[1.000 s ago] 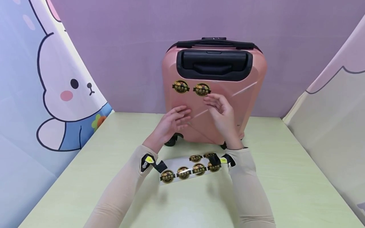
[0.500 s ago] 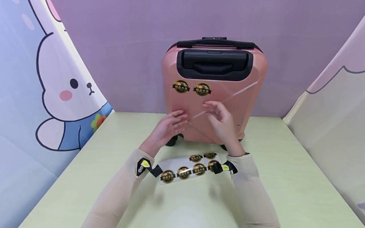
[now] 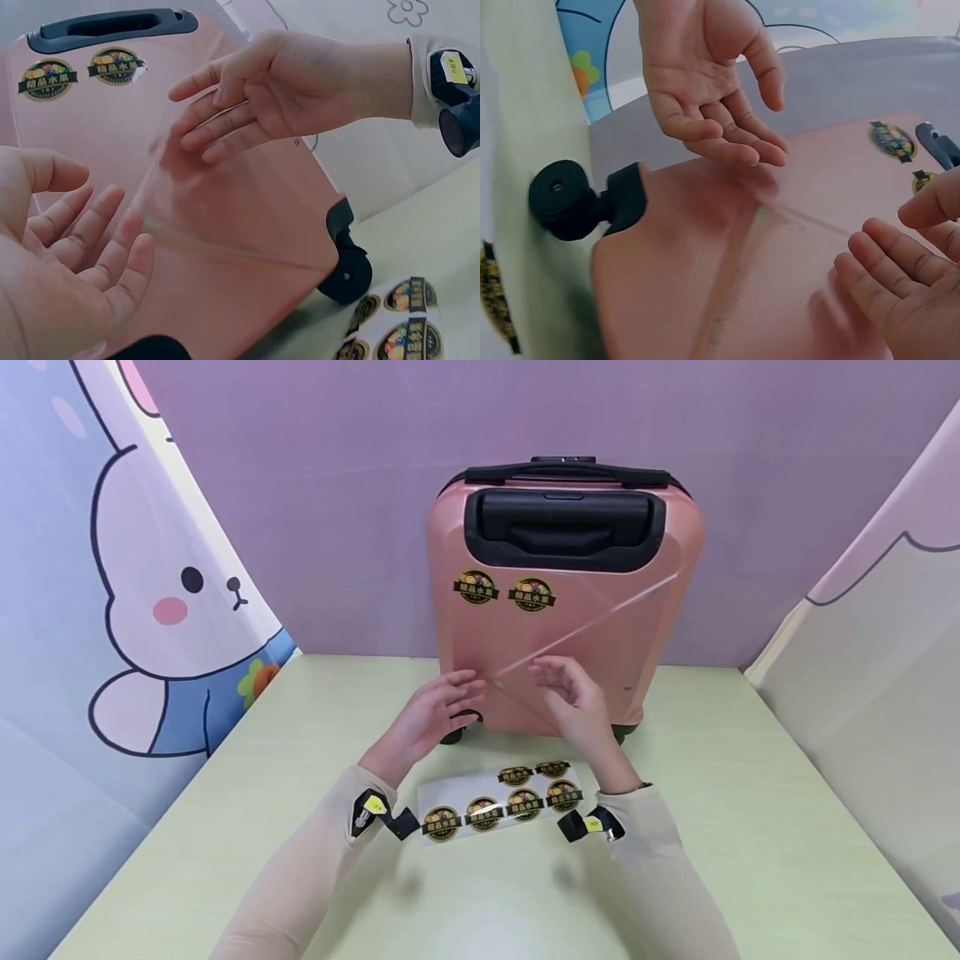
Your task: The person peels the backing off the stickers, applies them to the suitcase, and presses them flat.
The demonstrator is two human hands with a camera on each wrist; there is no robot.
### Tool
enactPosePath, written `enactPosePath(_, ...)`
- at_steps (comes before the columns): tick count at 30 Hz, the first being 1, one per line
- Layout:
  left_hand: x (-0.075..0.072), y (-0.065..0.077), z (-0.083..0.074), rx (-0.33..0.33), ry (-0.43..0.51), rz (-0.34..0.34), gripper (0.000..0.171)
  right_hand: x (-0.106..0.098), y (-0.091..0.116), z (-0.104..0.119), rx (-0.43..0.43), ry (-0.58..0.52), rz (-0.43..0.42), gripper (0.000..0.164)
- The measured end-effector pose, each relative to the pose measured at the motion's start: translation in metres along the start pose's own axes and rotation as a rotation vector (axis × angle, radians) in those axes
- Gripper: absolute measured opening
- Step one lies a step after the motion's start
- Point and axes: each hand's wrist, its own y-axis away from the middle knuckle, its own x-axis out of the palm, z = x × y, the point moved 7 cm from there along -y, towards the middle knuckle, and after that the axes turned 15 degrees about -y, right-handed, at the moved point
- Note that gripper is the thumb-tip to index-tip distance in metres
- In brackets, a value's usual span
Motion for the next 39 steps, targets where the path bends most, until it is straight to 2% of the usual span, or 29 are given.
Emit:
enactPosePath(9,-0.003,0.003,0.025,-0.026,-0.023,0.005,0.039,-0.003,0.014,-0.016,0.064,0.015,0.023,0.037)
enactPosePath(17,-0.004,0.005,0.045,-0.026,-0.048,0.022,0.038,-0.004,0.027,-0.032,0.126,0.033,0.075,0.034)
enactPosePath(23,-0.006,0.003,0.061,-0.05,-0.117,0.036,0.037,-0.005,0.035,-0.044,0.163,0.049,0.093,0.032)
enactPosePath(31,-0.009,-0.001,0.081,-0.084,-0.25,0.109,0.04,-0.004,0.045,-0.055,0.227,0.111,0.152,0.028)
enactPosePath(39,-0.011,-0.004,0.092,-0.114,-0.328,0.14,0.042,-0.007,0.052,-0.067,0.294,0.192,0.174,0.026)
